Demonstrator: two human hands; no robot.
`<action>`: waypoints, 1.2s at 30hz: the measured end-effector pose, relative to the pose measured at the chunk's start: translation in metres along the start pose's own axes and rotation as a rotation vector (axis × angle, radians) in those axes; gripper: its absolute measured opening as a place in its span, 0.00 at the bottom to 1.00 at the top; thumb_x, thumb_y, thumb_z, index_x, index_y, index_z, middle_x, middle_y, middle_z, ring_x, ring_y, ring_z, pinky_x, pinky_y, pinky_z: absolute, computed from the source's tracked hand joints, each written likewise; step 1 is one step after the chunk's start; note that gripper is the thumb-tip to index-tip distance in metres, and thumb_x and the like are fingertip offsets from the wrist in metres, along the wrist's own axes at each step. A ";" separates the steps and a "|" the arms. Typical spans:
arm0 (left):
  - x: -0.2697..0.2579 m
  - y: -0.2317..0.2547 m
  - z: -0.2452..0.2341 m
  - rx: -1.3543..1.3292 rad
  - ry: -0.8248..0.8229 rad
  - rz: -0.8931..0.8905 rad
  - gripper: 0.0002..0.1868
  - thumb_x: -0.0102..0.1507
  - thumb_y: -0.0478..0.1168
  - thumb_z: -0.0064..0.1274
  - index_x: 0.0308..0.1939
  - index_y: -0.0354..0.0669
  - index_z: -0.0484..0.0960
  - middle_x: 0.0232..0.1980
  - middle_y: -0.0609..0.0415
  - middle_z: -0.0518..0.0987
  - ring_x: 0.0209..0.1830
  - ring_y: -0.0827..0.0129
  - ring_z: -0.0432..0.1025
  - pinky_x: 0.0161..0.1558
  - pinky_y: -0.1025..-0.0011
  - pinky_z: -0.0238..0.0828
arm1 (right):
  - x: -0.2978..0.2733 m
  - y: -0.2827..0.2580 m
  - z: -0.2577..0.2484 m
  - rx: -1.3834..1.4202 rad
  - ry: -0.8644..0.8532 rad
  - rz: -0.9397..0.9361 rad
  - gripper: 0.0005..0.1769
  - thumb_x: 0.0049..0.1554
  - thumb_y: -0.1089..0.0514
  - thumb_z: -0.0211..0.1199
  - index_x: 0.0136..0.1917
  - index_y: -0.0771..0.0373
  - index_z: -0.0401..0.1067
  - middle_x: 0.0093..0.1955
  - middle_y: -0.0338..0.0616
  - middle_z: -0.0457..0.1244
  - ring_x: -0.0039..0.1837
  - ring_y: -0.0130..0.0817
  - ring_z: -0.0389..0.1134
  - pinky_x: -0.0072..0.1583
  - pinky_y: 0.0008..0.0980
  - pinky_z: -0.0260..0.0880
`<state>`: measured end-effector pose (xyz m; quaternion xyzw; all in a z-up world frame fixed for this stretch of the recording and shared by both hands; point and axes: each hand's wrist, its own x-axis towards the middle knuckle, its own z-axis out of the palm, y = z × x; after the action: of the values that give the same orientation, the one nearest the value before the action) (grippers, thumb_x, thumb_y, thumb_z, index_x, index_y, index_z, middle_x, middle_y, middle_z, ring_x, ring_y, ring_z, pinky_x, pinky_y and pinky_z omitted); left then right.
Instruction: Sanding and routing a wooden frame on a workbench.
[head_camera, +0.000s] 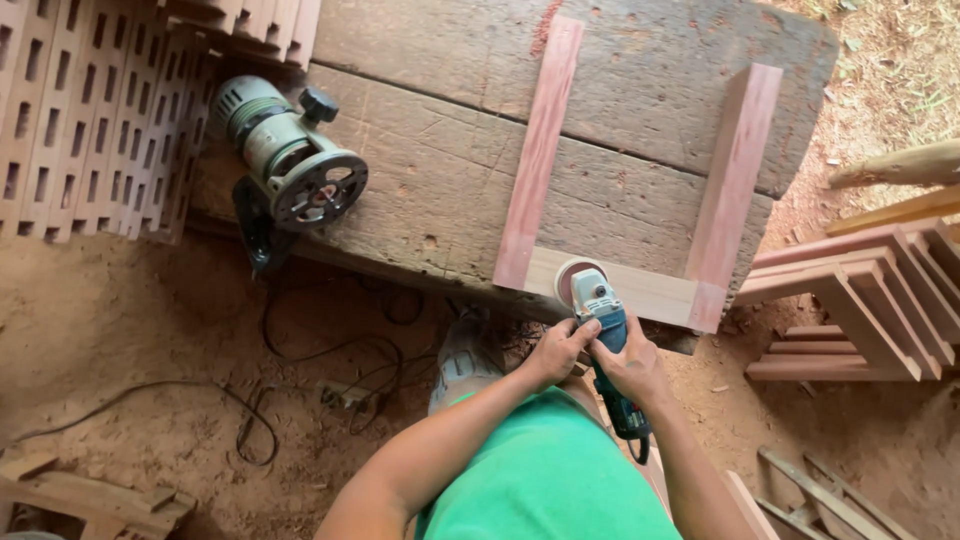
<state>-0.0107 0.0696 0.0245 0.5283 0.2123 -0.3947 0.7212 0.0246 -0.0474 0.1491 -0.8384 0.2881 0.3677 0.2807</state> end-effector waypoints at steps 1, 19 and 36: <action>-0.003 0.001 -0.005 -0.010 0.005 0.005 0.33 0.69 0.63 0.54 0.50 0.30 0.78 0.41 0.34 0.81 0.42 0.48 0.81 0.37 0.59 0.82 | 0.000 -0.005 0.004 -0.009 -0.009 -0.004 0.45 0.48 0.35 0.66 0.77 0.38 0.59 0.55 0.66 0.69 0.64 0.58 0.69 0.65 0.54 0.69; -0.042 0.036 -0.075 -0.177 0.160 0.029 0.28 0.68 0.59 0.57 0.49 0.33 0.80 0.38 0.36 0.81 0.40 0.50 0.80 0.37 0.57 0.82 | 0.001 -0.067 0.055 -0.179 -0.060 -0.148 0.43 0.47 0.28 0.64 0.69 0.47 0.63 0.53 0.66 0.70 0.62 0.60 0.70 0.63 0.56 0.69; -0.011 0.028 -0.061 0.105 0.130 -0.017 0.30 0.67 0.63 0.51 0.51 0.36 0.81 0.35 0.40 0.83 0.39 0.55 0.80 0.41 0.59 0.81 | -0.002 -0.053 0.030 0.004 -0.014 -0.091 0.42 0.48 0.33 0.66 0.72 0.43 0.62 0.54 0.63 0.70 0.62 0.56 0.71 0.63 0.53 0.71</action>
<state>0.0115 0.1333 0.0273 0.5882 0.2423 -0.3762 0.6736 0.0462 0.0088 0.1474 -0.8476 0.2486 0.3599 0.3005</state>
